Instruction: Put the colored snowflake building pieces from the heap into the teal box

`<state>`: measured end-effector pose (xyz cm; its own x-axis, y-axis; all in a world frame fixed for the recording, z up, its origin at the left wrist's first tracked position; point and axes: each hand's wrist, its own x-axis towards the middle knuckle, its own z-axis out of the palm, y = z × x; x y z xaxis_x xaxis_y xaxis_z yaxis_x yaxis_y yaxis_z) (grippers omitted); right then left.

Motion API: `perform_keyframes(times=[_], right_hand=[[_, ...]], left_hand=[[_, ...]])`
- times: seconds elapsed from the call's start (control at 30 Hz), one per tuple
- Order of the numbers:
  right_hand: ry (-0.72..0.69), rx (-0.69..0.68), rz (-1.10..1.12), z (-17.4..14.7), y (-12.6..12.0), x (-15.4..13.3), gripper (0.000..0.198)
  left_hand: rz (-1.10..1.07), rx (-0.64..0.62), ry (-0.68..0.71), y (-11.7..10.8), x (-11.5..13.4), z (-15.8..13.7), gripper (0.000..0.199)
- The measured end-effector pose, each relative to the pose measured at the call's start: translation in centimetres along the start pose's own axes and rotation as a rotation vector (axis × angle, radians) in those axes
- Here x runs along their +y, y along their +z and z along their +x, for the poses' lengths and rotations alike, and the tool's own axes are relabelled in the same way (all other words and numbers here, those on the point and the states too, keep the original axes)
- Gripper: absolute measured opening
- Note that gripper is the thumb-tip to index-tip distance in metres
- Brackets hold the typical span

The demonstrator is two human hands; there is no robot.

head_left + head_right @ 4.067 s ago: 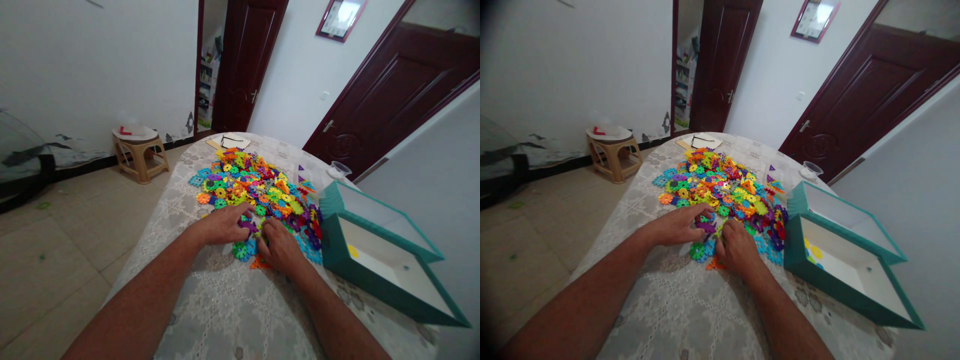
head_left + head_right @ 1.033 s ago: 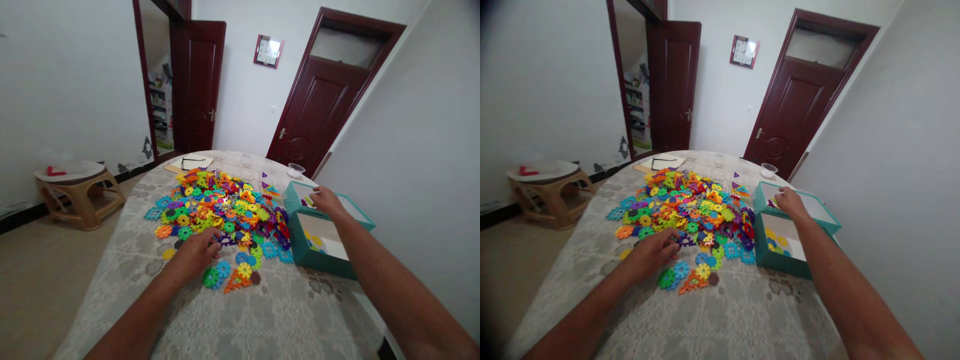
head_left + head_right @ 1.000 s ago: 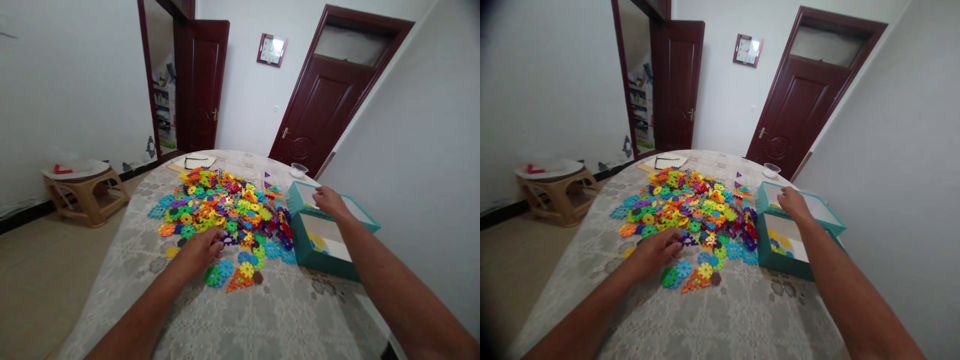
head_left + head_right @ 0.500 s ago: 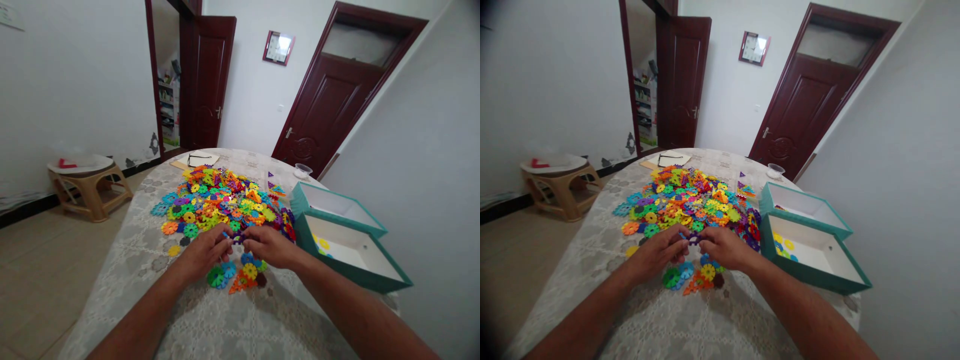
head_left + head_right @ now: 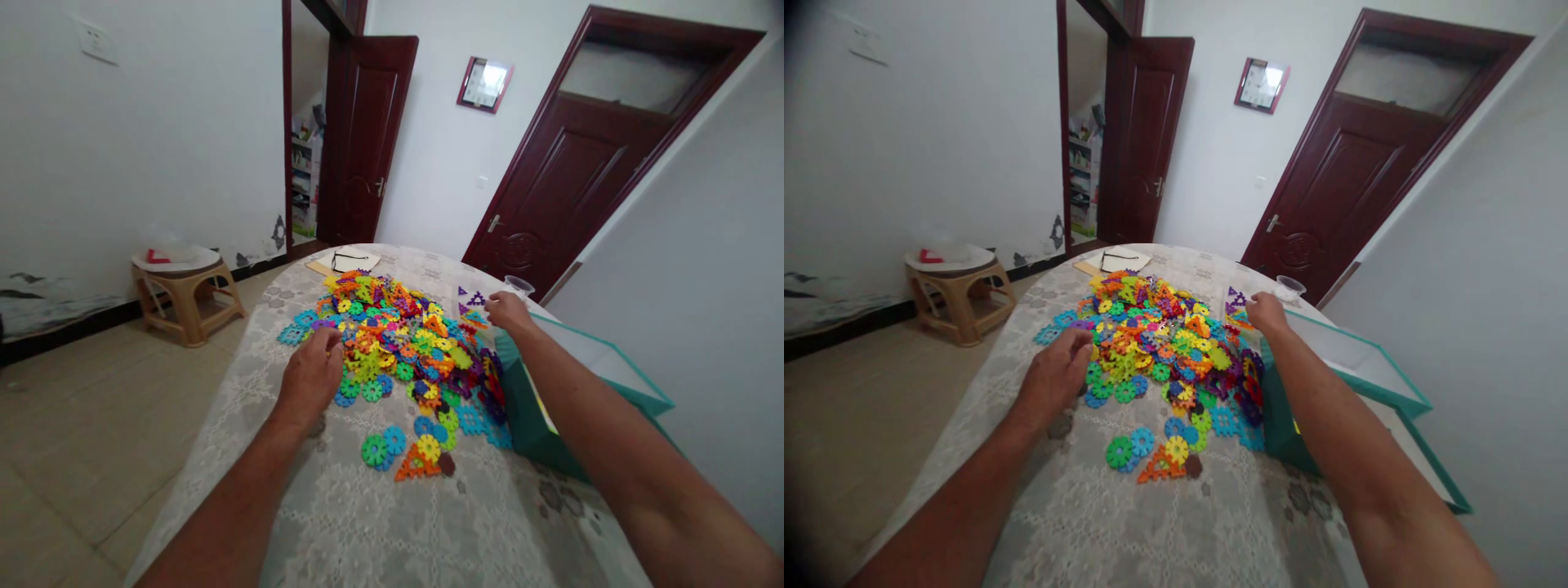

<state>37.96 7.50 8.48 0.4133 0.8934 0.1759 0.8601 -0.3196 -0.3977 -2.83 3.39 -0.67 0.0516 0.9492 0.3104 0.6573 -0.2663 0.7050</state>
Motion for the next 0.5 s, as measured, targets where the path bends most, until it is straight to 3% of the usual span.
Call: perform_keyframes(times=[0.13, 0.27, 0.4, 0.5], right_hand=[[-0.05, 0.072, -0.07, 0.7, 1.2, 0.2, 0.041], [-0.274, -0.062, -0.065, -1.2, 5.4, -2.1, 0.038], [-0.505, -0.156, -0.063, -4.2, 9.3, -5.4, 0.059], [-0.568, -0.193, -0.197, -5.7, 10.8, -7.2, 0.07]], left_hand=[[0.172, 0.002, 0.036, 0.0, -1.3, 0.4, 0.032], [0.392, -0.087, -0.006, 0.2, -1.2, -0.2, 0.037], [0.46, -0.14, -0.071, 0.4, -0.8, -0.8, 0.049], [0.494, -0.174, -0.093, 0.6, -0.9, -1.0, 0.06]])
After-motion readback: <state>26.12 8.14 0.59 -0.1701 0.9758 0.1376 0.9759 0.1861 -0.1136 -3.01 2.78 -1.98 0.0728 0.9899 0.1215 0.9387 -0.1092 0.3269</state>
